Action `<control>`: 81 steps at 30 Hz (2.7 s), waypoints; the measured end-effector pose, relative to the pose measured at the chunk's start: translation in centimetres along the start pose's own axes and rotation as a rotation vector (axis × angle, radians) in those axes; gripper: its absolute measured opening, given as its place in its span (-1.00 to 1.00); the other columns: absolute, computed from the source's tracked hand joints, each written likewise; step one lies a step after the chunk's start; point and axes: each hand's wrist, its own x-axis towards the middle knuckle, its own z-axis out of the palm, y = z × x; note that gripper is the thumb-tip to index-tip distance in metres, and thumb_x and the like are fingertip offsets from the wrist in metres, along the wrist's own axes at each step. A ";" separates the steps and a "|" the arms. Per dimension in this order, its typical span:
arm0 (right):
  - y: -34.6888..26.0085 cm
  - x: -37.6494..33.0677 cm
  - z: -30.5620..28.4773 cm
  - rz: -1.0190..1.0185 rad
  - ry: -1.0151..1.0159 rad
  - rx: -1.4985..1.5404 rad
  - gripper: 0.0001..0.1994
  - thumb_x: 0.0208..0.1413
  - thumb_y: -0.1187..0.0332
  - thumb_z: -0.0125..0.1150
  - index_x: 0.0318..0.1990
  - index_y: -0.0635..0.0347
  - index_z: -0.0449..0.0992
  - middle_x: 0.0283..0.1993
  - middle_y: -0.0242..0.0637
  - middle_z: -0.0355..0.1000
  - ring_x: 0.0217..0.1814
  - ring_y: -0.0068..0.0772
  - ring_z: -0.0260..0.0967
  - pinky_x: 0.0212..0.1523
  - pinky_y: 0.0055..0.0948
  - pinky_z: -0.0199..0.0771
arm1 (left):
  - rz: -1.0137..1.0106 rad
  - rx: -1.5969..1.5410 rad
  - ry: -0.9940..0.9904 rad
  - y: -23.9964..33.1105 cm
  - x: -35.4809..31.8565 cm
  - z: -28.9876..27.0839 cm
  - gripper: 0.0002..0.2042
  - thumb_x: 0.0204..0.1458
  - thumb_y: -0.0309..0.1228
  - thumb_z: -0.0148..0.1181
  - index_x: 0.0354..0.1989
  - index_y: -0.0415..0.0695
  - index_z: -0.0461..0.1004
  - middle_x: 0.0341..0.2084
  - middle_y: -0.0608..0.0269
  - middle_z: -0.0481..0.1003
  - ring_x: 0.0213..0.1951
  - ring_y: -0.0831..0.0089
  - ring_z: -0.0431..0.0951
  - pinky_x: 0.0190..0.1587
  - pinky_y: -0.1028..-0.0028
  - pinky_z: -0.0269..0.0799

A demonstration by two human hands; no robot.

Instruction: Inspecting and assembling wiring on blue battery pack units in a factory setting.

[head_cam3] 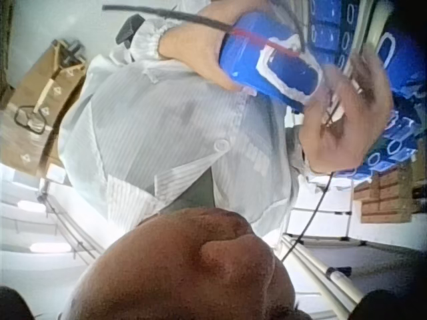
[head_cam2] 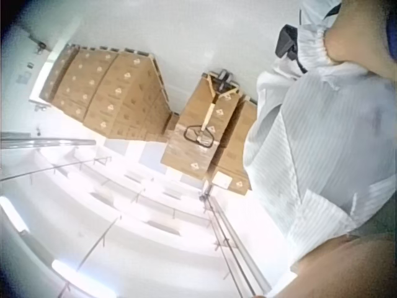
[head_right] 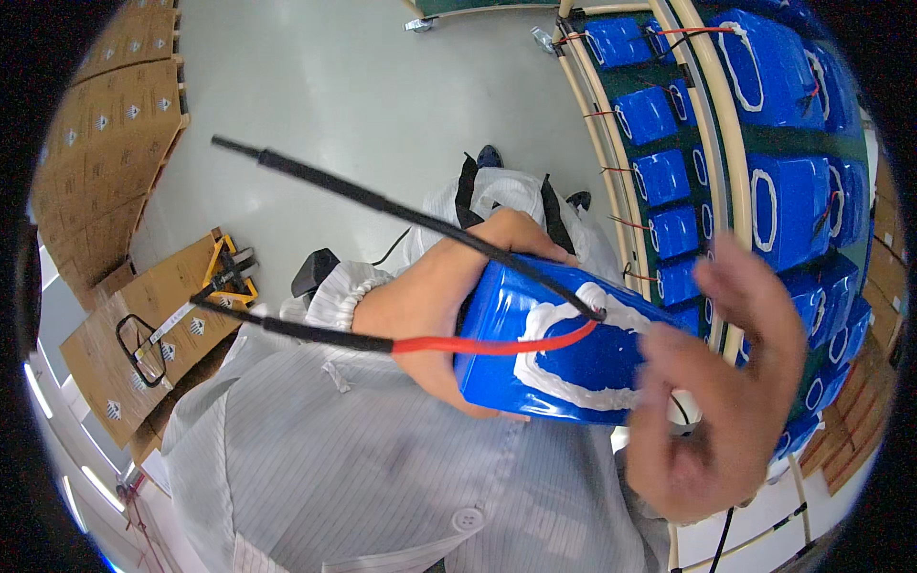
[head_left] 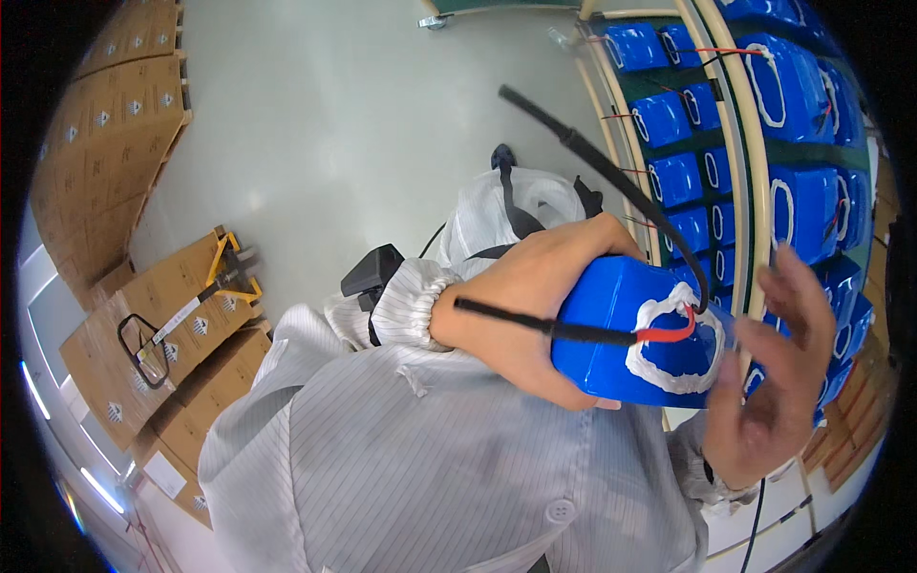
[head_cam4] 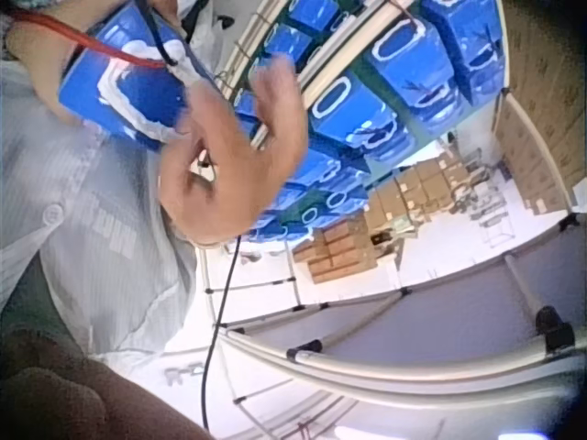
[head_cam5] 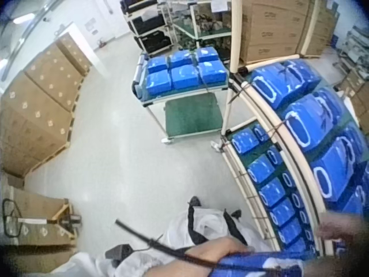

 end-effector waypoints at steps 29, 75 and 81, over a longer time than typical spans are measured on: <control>-0.1 4.5 0.6 -0.180 -0.431 0.015 -0.80 -0.18 0.64 0.35 -0.36 0.18 0.56 -0.39 -0.25 0.42 -0.36 -0.25 0.36 -0.34 -0.36 0.31 | 0.079 0.059 0.109 0.0 0.7 0.4 -0.10 -0.47 -0.10 0.64 0.05 -0.27 0.26 -0.22 -0.05 0.50 -0.24 0.03 0.60 -0.21 0.25 0.53; -2.4 -0.6 3.4 -0.222 -0.212 -0.160 -0.53 -0.24 0.22 0.47 -0.12 0.18 0.51 -0.30 -0.23 0.36 -0.35 -0.15 0.34 -0.40 -0.25 0.32 | 0.112 0.013 0.054 -1.6 -0.2 0.2 0.00 -0.49 0.03 0.68 0.11 -0.26 0.26 -0.01 -0.06 0.48 -0.05 0.12 0.60 -0.05 0.26 0.54; -1.7 -0.3 3.6 -0.202 -0.248 -0.131 -0.50 -0.31 0.25 0.49 -0.13 0.22 0.50 -0.27 -0.18 0.38 -0.33 -0.16 0.33 -0.39 -0.28 0.34 | 0.074 0.056 0.072 -1.9 -0.6 0.2 0.00 -0.50 0.03 0.67 0.11 -0.26 0.26 -0.04 -0.04 0.50 -0.07 0.10 0.61 -0.06 0.26 0.54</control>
